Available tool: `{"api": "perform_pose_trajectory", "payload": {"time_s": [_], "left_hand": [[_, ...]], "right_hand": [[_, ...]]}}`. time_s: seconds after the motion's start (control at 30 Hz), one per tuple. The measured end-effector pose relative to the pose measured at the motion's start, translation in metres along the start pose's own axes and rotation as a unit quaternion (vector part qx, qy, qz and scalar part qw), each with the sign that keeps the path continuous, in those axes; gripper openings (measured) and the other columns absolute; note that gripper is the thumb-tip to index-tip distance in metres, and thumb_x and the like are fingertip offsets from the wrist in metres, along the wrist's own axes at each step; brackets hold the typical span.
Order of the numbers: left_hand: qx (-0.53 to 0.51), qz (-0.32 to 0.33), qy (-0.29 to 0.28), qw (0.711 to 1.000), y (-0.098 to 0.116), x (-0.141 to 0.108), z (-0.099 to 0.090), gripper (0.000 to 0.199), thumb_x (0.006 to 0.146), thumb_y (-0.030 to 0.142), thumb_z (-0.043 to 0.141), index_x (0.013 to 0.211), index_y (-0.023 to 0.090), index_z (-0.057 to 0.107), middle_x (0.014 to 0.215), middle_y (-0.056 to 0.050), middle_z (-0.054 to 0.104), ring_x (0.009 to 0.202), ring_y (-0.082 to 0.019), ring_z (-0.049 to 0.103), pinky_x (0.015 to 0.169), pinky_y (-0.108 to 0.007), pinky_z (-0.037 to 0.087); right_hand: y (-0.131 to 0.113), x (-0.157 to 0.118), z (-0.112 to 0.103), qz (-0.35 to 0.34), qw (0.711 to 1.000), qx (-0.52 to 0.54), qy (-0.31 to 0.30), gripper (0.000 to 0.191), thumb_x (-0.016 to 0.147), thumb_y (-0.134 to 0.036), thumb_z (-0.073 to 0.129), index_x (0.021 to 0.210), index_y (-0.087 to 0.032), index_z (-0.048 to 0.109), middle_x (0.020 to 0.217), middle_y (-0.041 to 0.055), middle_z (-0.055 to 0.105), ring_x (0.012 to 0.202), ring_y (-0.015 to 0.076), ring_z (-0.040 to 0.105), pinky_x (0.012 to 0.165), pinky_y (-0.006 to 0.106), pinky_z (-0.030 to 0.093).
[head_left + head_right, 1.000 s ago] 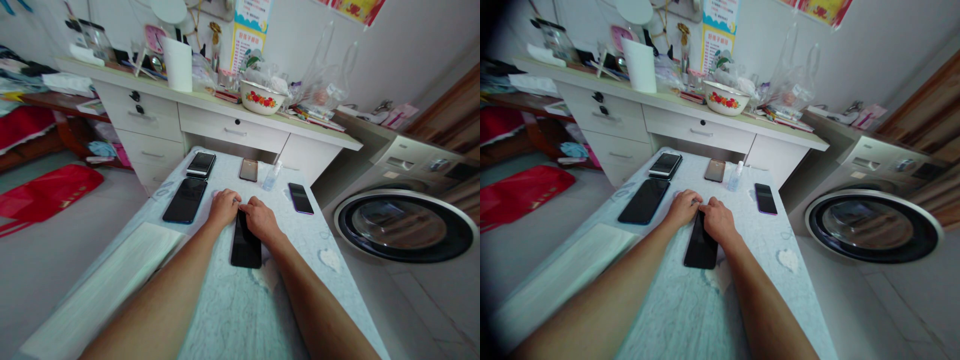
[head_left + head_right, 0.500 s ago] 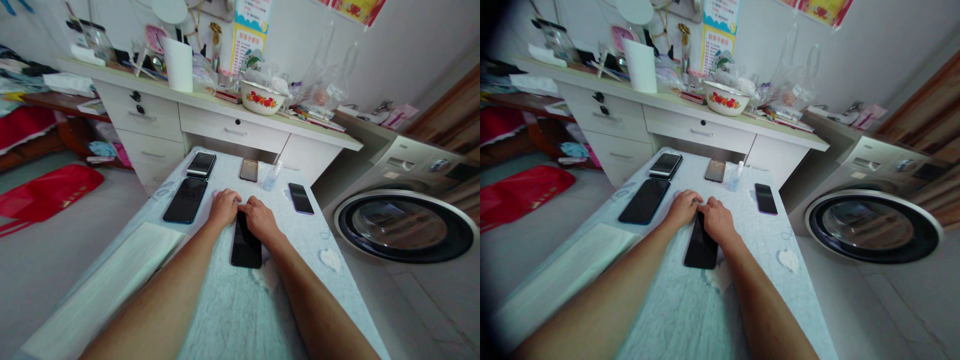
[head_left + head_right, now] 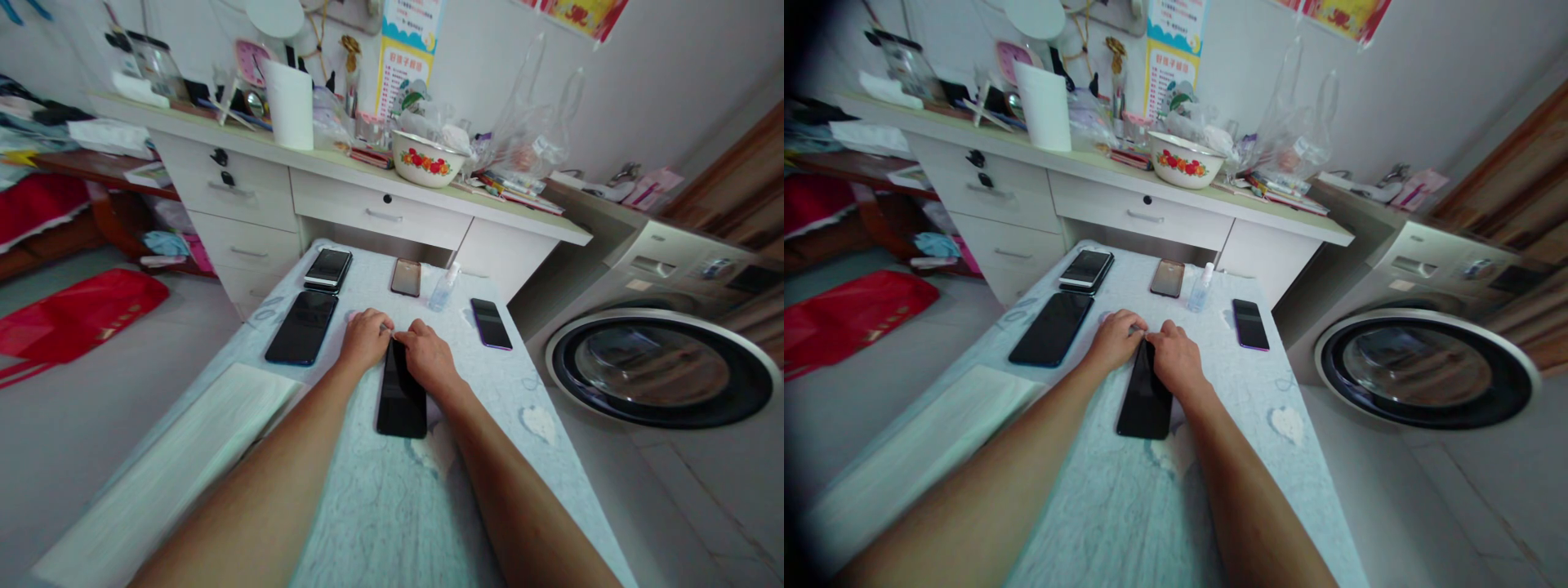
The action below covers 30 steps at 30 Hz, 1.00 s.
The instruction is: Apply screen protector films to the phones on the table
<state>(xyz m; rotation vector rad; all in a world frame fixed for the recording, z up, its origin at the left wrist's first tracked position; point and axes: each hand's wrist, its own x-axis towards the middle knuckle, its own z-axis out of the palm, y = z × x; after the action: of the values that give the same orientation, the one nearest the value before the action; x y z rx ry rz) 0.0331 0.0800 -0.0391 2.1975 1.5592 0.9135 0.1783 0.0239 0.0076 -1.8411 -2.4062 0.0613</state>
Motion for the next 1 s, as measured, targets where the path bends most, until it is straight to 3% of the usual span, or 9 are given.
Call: {"api": "perform_pose_trajectory", "payload": {"time_s": [0.57, 1.0], "left_hand": [[0.002, 0.007, 0.002, 1.000, -0.002, 0.000, 0.001, 0.011, 0.078, 0.019, 0.057, 0.083, 0.022, 0.066, 0.099, -0.004, 0.066, 0.101, -0.022, 0.060, 0.098, -0.040, 0.037], [0.003, 0.004, -0.002, 1.000, 0.000, -0.001, 0.000, 0.011, 0.078, 0.019, 0.057, 0.082, 0.023, 0.066, 0.099, -0.004, 0.067, 0.100, -0.022, 0.060, 0.097, -0.040, 0.038]], "right_hand": [[0.014, -0.012, -0.010, 0.043, 0.999, -0.028, -0.015, 0.035, 0.096, -0.020, 0.039, 0.111, -0.027, 0.069, 0.104, 0.0072, 0.056, 0.098, 0.0196, 0.056, 0.076, 0.027, 0.042], [0.011, -0.014, -0.016, 0.100, 0.993, -0.051, -0.032, 0.035, 0.096, -0.021, 0.037, 0.105, -0.024, 0.071, 0.105, 0.0102, 0.057, 0.094, 0.0218, 0.059, 0.074, 0.031, 0.045]]}}
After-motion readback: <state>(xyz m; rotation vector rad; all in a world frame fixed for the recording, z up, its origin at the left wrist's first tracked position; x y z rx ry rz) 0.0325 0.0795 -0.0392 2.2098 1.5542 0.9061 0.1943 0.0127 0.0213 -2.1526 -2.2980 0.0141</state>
